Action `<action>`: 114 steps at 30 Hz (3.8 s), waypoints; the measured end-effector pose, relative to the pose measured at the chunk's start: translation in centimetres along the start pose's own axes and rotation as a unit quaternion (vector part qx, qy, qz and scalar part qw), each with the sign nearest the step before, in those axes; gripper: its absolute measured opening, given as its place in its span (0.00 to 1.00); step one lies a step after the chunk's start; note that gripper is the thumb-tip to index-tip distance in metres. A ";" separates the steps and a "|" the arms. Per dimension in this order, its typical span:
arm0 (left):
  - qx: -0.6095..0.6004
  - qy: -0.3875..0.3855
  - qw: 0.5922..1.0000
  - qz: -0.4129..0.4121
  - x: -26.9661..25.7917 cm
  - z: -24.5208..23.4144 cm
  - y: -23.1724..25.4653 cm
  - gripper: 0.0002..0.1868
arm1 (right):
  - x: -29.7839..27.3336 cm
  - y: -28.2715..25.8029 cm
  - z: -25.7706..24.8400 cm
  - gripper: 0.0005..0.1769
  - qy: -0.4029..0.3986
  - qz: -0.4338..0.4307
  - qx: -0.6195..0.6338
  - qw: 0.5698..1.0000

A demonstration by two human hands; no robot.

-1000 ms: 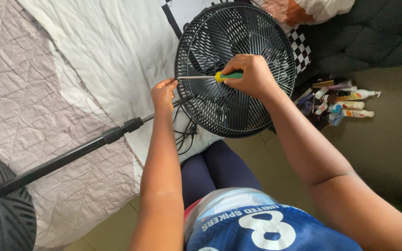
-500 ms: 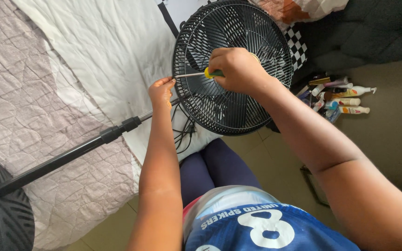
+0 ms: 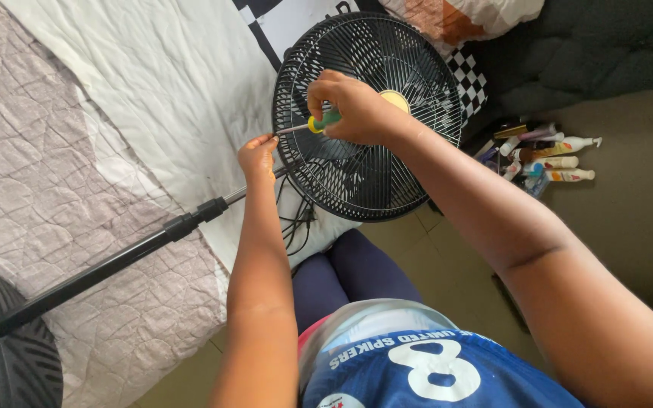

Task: The person uses a screwdriver to loosen and remove screws from the front grille of a standing fan. They work around the perimeter of the grille, unscrewing fasteners one at a time while holding the fan steady with the other hand.

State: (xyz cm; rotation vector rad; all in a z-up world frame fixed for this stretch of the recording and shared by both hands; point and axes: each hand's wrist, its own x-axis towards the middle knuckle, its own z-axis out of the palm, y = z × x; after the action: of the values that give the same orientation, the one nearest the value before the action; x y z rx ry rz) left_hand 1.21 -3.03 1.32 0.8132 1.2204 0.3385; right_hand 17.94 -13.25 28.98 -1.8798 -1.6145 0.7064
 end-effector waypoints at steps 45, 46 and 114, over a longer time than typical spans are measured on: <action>-0.005 -0.012 1.000 -0.011 2.0 -0.7 -2.2 0.11 | -0.9 -3.8 0.0 0.27 0.094 -0.146 -0.022 0.985; -0.006 -0.015 1.000 -0.014 1.9 -0.7 -2.3 0.11 | -1.1 -3.8 0.3 0.24 0.096 -0.067 -0.048 0.992; 0.008 0.019 1.000 -0.009 0.1 0.1 -0.6 0.10 | -0.1 -1.7 0.1 0.22 0.012 0.142 -0.221 0.965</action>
State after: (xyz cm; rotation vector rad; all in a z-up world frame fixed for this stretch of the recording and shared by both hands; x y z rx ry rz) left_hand 1.19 -3.43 0.79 0.8122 1.2656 0.3320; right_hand 16.64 -13.18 30.11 -2.4659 -1.5997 0.4545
